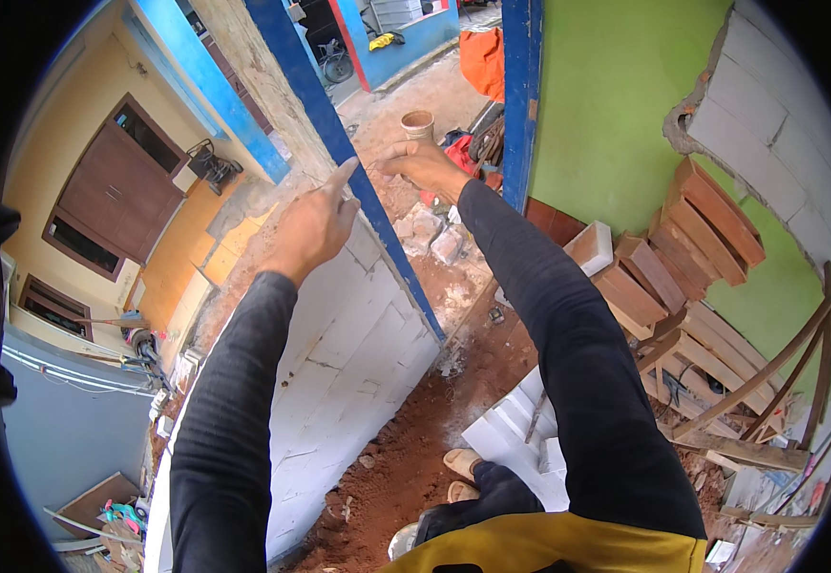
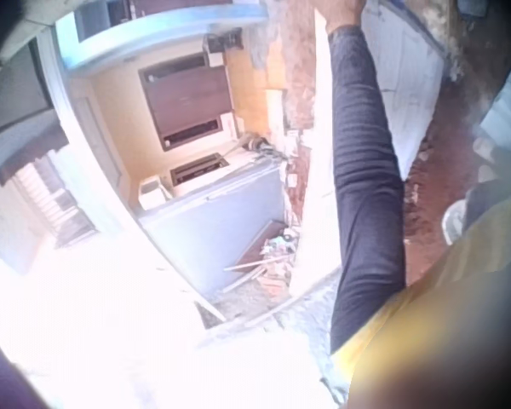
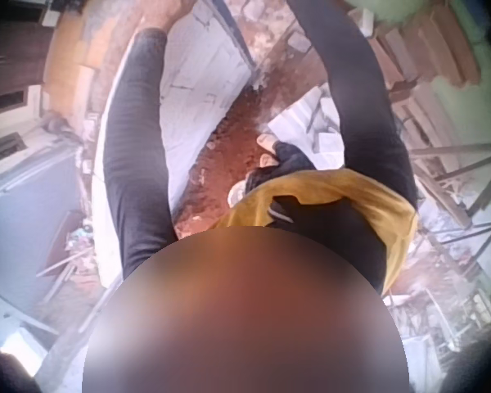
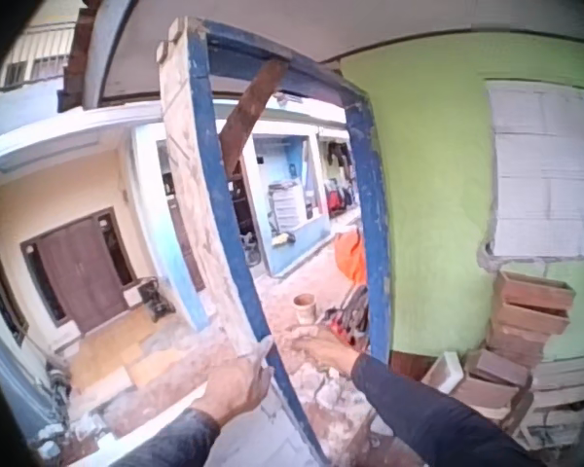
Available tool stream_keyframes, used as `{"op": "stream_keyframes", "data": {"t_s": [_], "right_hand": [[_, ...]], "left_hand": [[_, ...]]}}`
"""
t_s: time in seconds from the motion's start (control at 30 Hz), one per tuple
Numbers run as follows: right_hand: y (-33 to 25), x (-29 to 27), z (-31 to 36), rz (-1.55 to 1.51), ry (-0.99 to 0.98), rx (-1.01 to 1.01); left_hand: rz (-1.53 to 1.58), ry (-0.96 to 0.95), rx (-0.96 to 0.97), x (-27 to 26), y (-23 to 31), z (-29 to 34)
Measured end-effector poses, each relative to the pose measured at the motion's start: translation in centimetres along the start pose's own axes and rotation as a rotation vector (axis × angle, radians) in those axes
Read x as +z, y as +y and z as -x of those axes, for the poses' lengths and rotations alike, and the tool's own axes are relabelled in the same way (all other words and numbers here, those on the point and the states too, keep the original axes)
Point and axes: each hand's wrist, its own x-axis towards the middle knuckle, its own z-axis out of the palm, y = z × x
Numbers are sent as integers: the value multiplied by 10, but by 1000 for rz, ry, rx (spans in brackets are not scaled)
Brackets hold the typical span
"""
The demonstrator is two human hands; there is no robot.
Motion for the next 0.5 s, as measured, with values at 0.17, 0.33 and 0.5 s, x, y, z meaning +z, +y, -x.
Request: {"op": "stream_keyframes", "data": {"t_s": [0.17, 0.33, 0.5], "right_hand": [[6, -21, -3, 185, 8, -88], [2, -29, -10, 679, 59, -284], [-37, -1, -17, 904, 325, -264]], "left_hand": [[-74, 27, 86, 22, 11, -42], [29, 127, 163, 35, 12, -30], [-103, 49, 257, 60, 22, -7]]}}
